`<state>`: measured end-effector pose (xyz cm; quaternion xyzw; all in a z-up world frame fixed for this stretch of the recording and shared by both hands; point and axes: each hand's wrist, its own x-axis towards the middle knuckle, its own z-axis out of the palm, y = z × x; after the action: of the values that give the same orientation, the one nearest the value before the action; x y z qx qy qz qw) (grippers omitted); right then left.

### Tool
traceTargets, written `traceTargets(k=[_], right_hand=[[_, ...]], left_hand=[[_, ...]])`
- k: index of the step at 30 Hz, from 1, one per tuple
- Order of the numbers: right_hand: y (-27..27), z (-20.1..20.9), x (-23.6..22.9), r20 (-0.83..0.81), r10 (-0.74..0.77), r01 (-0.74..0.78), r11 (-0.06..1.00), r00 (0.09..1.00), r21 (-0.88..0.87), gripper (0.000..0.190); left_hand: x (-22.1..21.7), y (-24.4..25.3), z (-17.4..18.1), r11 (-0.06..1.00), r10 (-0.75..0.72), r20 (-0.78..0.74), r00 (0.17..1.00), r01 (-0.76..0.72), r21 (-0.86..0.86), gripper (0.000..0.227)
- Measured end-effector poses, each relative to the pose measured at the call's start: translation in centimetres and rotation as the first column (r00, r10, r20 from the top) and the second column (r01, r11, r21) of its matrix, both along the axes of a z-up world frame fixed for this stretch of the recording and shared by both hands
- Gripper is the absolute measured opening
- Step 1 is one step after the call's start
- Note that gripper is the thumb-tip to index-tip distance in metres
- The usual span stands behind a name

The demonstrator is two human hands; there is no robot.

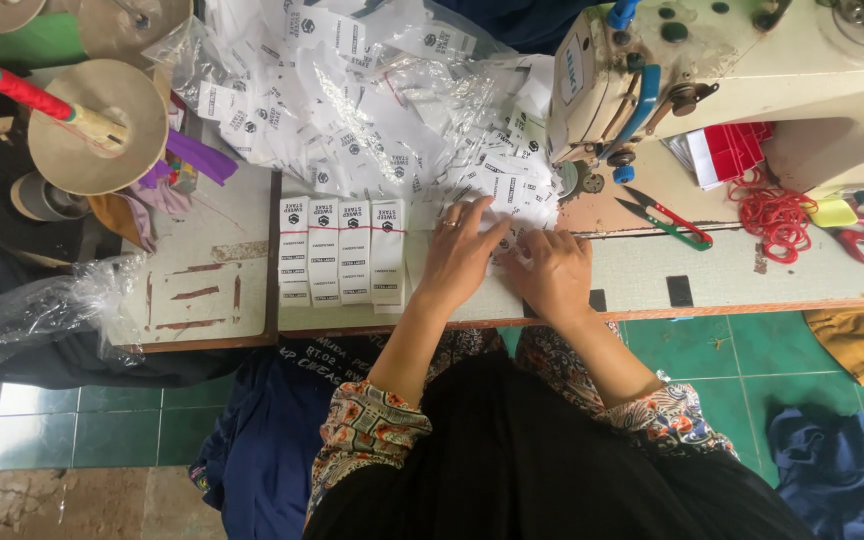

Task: Sorting and stacking individual clothing labels from a pile onto a workbench.

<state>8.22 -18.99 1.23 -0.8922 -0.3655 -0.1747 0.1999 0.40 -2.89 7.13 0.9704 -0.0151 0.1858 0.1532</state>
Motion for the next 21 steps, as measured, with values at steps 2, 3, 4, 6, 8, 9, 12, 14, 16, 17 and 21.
traceTargets(k=[2,3,4,6,8,9,12,14,16,17,21], right_hand=[[-0.1,-0.1,0.2,0.006,0.008,-0.008,1.0,1.0,0.003,0.023],[-0.2,-0.2,0.3,0.012,0.015,-0.015,1.0,1.0,0.006,0.021],[-0.2,-0.1,0.4,0.012,0.016,-0.016,1.0,1.0,0.006,0.021],[-0.1,0.1,0.8,-0.063,0.033,-0.03,0.998,0.997,0.057,0.025],[0.5,4.2,0.3,-0.187,0.118,-0.084,0.98,0.975,0.183,0.026],[0.8,6.2,0.0,-0.296,0.215,-0.118,0.943,0.931,0.311,0.031],[2.3,10.5,-0.6,-0.496,0.48,-0.164,0.818,0.724,0.552,0.044],[3.9,9.9,-0.9,-0.574,0.517,-0.093,0.789,0.635,0.607,0.042],[5.2,9.8,-0.9,-0.638,0.558,-0.019,0.76,0.531,0.65,0.04],[5.8,9.9,-0.7,-0.628,0.568,-0.025,0.752,0.533,0.659,0.041],[6.5,10.0,0.0,-0.733,0.517,-0.071,0.835,0.442,0.546,0.059]], left_hand=[[0.1,0.4,-1.0,1.0,-0.013,0.017,1.0,0.013,0.018,0.045],[0.1,0.7,-1.5,0.999,-0.027,0.034,0.999,0.026,0.036,0.045],[0.4,0.9,-2.9,0.999,-0.026,0.034,0.999,0.025,0.037,0.045],[0.9,1.4,-5.7,0.996,-0.034,0.19,0.981,0.016,0.093,0.025],[1.7,1.8,-5.8,0.997,0.005,0.367,0.93,-0.033,0.071,0.02],[2.0,1.9,-5.9,0.996,0.045,0.53,0.847,-0.079,0.041,0.015],[1.6,0.7,-2.4,0.892,0.227,0.53,0.817,0.044,-0.449,0.009],[1.2,0.0,-1.0,0.76,0.306,0.471,0.828,0.085,-0.644,0.008],[0.5,-0.3,-0.2,0.584,0.374,0.393,0.84,0.116,-0.803,0.007],[0.0,-0.2,-0.1,0.409,0.419,0.257,0.871,0.072,-0.91,0.011],[-1.5,-0.6,2.2,-0.087,0.47,0.079,0.879,0.134,-0.987,0.02]])
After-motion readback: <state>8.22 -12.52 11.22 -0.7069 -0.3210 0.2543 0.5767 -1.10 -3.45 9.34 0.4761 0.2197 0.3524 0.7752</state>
